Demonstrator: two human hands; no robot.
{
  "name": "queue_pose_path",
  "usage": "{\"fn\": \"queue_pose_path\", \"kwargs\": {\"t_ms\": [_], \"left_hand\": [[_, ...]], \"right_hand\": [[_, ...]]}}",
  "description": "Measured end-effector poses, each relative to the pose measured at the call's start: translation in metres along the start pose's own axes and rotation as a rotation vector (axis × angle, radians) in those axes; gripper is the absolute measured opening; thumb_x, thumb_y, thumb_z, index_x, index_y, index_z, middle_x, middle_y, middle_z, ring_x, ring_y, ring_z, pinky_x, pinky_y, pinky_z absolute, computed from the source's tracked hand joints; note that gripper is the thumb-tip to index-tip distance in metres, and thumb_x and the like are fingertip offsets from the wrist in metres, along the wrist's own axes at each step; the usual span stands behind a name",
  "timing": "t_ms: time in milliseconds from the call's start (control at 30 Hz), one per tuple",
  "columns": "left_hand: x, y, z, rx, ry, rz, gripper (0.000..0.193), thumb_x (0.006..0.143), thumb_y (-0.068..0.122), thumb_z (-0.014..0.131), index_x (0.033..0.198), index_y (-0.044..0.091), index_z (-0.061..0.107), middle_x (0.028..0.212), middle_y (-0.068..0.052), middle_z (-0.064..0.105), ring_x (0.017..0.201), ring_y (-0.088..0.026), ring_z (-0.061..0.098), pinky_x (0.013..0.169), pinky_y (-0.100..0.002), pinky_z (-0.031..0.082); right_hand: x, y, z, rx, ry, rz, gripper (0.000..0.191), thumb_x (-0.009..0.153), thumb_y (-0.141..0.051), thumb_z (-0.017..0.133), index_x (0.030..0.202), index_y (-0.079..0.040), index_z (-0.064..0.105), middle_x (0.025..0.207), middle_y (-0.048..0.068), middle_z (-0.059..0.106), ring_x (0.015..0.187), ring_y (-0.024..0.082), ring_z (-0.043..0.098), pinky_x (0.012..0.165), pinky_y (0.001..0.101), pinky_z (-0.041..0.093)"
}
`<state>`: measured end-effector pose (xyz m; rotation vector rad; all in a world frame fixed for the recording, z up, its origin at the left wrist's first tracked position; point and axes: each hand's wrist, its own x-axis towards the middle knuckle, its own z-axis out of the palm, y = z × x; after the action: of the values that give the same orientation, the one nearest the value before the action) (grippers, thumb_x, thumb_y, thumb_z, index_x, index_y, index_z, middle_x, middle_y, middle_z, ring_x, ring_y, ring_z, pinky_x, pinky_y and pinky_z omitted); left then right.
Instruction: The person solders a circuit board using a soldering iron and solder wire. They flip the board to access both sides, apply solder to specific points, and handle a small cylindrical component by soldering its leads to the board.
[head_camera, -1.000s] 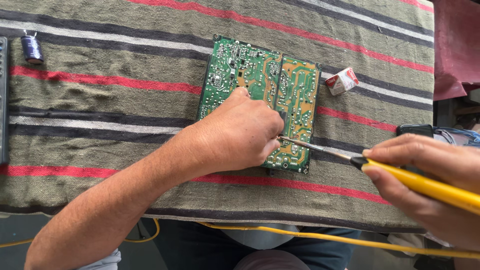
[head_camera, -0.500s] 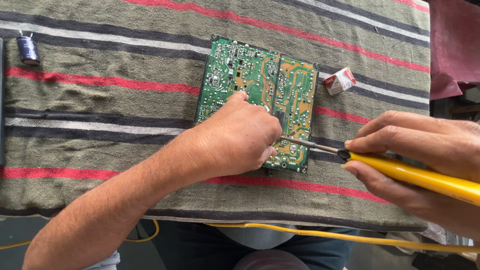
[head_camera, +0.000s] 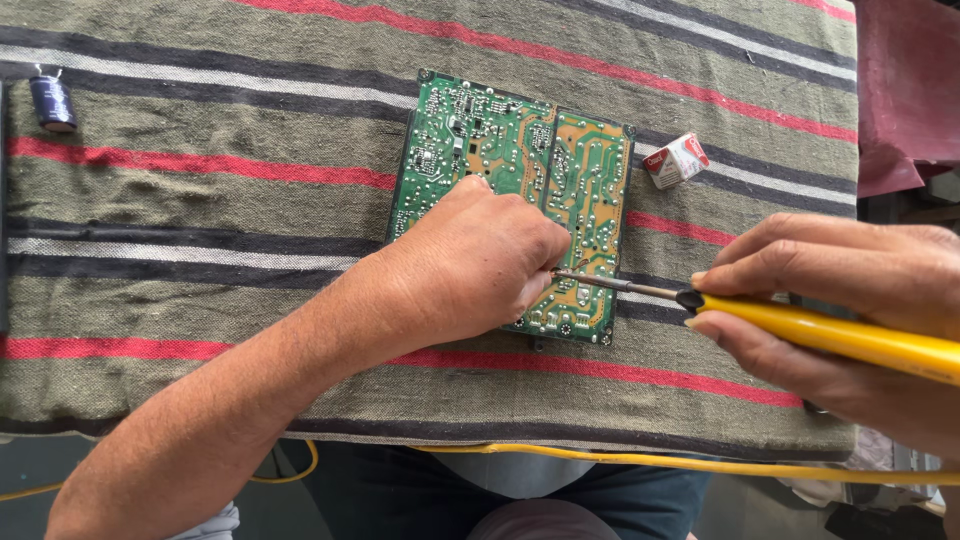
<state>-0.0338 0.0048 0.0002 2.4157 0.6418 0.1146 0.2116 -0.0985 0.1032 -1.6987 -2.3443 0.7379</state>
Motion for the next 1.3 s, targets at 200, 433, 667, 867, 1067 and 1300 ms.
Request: {"fn": "queue_pose_path", "kwargs": {"t_ms": [200, 433, 667, 867, 1067, 1300], "left_hand": [[0.000, -0.005, 0.004, 0.046, 0.136, 0.063, 0.006, 0.085, 0.016, 0.070, 0.083, 0.012, 0.073, 0.079, -0.008, 0.072, 0.084, -0.031, 0.070, 0.080, -0.050, 0.043], [0.001, -0.007, 0.004, 0.037, 0.117, 0.063, 0.007, 0.085, 0.019, 0.071, 0.083, 0.012, 0.074, 0.082, -0.007, 0.073, 0.087, -0.031, 0.070, 0.084, -0.050, 0.043], [0.003, -0.005, 0.003, 0.056, 0.080, 0.060, 0.011, 0.087, 0.023, 0.071, 0.085, 0.012, 0.073, 0.080, -0.006, 0.072, 0.085, -0.031, 0.070, 0.083, -0.051, 0.044], [0.004, -0.003, 0.002, 0.023, 0.092, 0.078, 0.010, 0.086, 0.022, 0.071, 0.081, 0.014, 0.074, 0.076, -0.005, 0.072, 0.082, -0.030, 0.070, 0.086, -0.051, 0.042], [0.003, -0.001, 0.001, 0.055, 0.096, 0.098, 0.008, 0.084, 0.019, 0.071, 0.080, 0.014, 0.075, 0.075, -0.005, 0.072, 0.081, -0.030, 0.069, 0.089, -0.052, 0.041], [0.000, -0.003, 0.000, 0.036, 0.059, 0.087, 0.010, 0.085, 0.018, 0.071, 0.076, 0.013, 0.074, 0.073, -0.006, 0.072, 0.077, -0.031, 0.070, 0.085, -0.051, 0.046]], "right_hand": [[0.007, 0.015, -0.006, 0.020, -0.043, 0.029, 0.028, 0.080, -0.018, 0.082, 0.105, -0.007, 0.079, 0.097, 0.003, 0.074, 0.080, 0.011, 0.075, 0.068, 0.0244, 0.060], [0.013, 0.024, -0.011, 0.027, -0.098, -0.087, 0.028, 0.083, -0.023, 0.082, 0.108, -0.010, 0.078, 0.102, 0.001, 0.074, 0.086, 0.010, 0.075, 0.073, 0.0232, 0.059], [0.008, 0.025, -0.008, 0.061, -0.061, 0.017, 0.028, 0.082, -0.020, 0.083, 0.107, -0.009, 0.079, 0.100, 0.003, 0.075, 0.083, 0.012, 0.077, 0.071, 0.0241, 0.061], [-0.002, 0.016, -0.002, -0.026, -0.019, -0.017, 0.026, 0.080, -0.022, 0.083, 0.103, -0.011, 0.078, 0.099, 0.002, 0.079, 0.084, 0.011, 0.075, 0.072, 0.0244, 0.059], [-0.004, 0.021, -0.002, -0.028, -0.004, 0.022, 0.026, 0.078, -0.020, 0.083, 0.101, -0.008, 0.077, 0.096, 0.004, 0.077, 0.080, 0.013, 0.075, 0.068, 0.0261, 0.060], [-0.027, 0.020, 0.015, -0.001, 0.110, 0.039, 0.026, 0.080, -0.017, 0.081, 0.102, -0.006, 0.075, 0.100, 0.007, 0.078, 0.081, 0.013, 0.074, 0.067, 0.0239, 0.063]]}}
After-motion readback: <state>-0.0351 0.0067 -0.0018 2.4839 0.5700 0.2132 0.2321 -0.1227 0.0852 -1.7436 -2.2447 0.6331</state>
